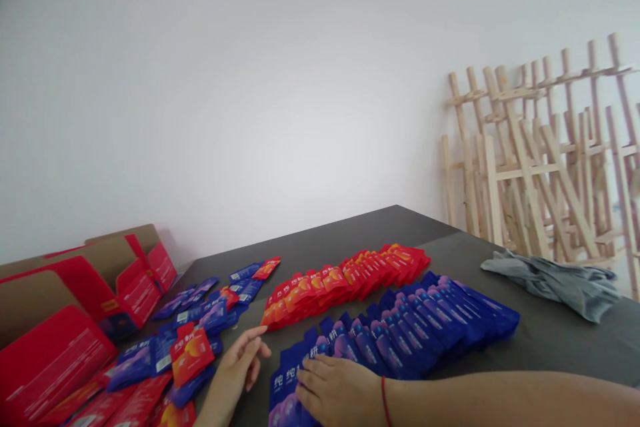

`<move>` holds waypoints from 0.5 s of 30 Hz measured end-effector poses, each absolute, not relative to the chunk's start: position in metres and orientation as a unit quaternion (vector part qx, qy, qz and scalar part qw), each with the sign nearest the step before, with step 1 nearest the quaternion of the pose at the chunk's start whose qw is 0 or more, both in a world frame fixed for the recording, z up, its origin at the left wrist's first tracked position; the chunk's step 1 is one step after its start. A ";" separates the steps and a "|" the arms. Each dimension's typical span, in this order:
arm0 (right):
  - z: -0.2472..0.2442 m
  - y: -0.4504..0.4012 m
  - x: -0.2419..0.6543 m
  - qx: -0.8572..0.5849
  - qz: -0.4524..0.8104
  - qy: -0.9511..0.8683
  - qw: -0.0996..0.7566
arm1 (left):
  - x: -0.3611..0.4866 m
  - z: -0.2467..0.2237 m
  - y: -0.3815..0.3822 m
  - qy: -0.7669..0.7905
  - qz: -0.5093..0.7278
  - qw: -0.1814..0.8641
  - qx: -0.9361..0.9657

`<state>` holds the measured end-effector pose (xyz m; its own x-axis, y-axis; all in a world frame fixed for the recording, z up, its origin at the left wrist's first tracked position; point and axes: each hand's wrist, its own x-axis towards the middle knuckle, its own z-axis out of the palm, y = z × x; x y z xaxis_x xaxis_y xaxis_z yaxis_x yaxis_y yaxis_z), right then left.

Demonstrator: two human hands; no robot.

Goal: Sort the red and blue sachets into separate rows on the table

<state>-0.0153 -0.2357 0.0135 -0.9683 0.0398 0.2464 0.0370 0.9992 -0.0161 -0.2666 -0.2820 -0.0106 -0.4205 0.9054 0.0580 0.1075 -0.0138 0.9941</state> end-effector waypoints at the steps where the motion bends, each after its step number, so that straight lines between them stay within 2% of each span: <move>1: 0.015 -0.234 -0.011 -0.021 0.025 -0.993 0.118 | -0.269 -0.009 -0.283 0.615 0.584 0.335 0.410; 8: 0.033 -0.231 0.000 -0.022 0.157 -0.982 0.100 | -0.268 -0.012 -0.285 0.624 0.589 0.308 0.410; 15: 0.031 -0.229 -0.011 -0.042 0.173 -0.978 0.109 | -0.269 -0.019 -0.281 0.658 0.544 0.272 0.444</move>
<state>-0.0112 -0.2286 0.0307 -0.9728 0.1203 0.1982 0.0449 0.9365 -0.3479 -0.2690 -0.2811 -0.0190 -0.4580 0.8802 0.1244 0.2872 0.0141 0.9578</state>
